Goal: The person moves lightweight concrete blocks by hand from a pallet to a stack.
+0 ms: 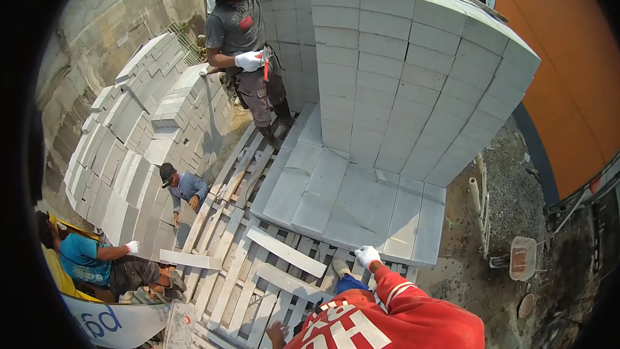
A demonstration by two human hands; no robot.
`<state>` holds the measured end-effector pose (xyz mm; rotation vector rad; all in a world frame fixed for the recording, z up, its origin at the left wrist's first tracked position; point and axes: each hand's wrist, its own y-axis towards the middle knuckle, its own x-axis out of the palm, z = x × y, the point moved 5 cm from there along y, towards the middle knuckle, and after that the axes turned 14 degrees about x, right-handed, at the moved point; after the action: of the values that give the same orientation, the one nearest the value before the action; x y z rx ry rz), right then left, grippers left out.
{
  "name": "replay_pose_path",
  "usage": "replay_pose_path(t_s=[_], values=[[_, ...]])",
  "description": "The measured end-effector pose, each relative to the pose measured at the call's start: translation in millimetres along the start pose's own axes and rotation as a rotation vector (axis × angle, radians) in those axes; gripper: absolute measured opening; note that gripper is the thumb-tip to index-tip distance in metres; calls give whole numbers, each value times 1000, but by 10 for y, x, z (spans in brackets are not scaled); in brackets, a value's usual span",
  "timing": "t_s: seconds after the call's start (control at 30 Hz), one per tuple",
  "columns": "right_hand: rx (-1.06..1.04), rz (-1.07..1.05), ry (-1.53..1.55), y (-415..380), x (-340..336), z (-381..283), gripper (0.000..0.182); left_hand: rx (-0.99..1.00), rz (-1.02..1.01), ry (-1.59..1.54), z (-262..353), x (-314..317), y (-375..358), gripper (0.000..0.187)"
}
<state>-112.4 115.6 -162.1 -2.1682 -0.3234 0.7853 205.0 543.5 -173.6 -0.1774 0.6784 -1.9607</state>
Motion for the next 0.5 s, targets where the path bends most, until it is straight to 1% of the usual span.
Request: replay_pose_path(t_s=[0.03,0.07,0.1,0.17,0.2,0.23,0.3,0.33,0.37,0.4,0.47,0.5], values=[[60,-60,57,-124,85,30,35,63,-26,-26,-197,-84,-11,25],[47,-61,-12,-360,104,-13,36,125,-54,-55,-401,-171,-17,24],[36,-60,-80,-517,103,-20,36,106,-59,-39,-509,-270,-123,24],[-64,2,-356,-501,234,195,41,14,-39,-16,-668,-288,-226,25],[-38,-20,-427,-519,271,330,45,-23,-31,-10,-731,-300,-275,25],[-33,-16,-427,-530,268,448,45,-50,-26,-10,-791,-305,-320,26],[-19,2,-602,-448,297,811,44,-81,-14,-21,-815,-351,-362,27],[-44,-7,-758,-334,334,990,44,-93,-4,-25,-830,-397,-361,27],[-13,-52,-806,-207,328,1225,41,-100,9,-32,-834,-468,-406,28],[116,44,-655,-479,132,1122,38,-106,26,-41,-878,-567,-394,29],[229,-37,-192,-709,-52,1151,28,-129,73,-50,-958,-757,-355,30],[162,-15,-196,-399,-17,1384,24,-139,110,-65,-937,-822,-321,30]])
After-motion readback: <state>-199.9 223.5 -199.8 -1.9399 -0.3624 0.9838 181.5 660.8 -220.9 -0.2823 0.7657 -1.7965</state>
